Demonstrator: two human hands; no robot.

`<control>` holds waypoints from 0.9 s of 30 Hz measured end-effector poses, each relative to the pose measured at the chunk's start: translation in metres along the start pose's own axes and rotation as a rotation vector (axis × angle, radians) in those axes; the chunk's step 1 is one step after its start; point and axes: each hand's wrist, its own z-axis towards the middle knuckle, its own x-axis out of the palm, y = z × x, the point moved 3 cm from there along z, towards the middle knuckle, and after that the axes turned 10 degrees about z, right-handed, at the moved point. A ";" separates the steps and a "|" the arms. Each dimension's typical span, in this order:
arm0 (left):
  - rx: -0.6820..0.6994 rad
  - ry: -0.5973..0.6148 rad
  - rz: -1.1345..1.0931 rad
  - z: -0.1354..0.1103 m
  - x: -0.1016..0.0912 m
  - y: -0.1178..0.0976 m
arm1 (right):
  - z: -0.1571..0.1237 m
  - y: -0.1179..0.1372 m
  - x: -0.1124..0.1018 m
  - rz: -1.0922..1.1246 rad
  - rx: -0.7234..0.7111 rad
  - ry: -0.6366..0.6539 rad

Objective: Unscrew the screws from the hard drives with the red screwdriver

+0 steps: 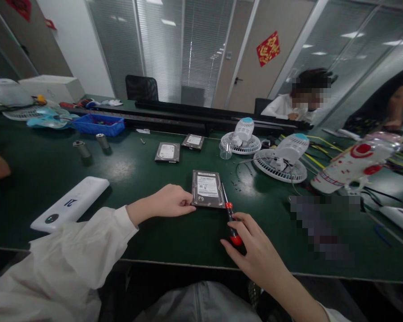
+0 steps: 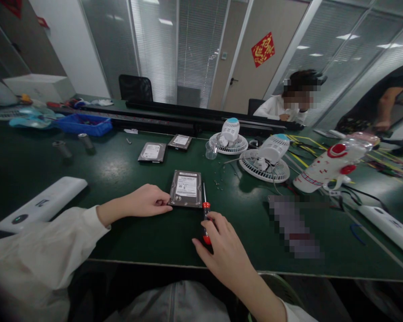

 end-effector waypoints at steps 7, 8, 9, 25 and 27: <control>-0.010 0.039 -0.049 0.000 -0.001 -0.001 | 0.047 0.007 -0.029 0.061 -0.056 0.026; -0.008 0.040 -0.049 0.000 -0.002 -0.001 | 0.060 0.007 -0.030 0.126 -0.062 0.081; -0.009 0.043 -0.046 0.001 -0.002 0.000 | 0.074 0.008 -0.028 0.181 -0.067 0.153; -0.018 0.013 0.050 0.000 0.001 0.006 | 0.146 0.010 0.030 0.293 -0.065 0.633; -0.013 0.016 0.055 0.000 0.000 0.005 | 0.147 0.009 0.033 0.290 -0.069 0.628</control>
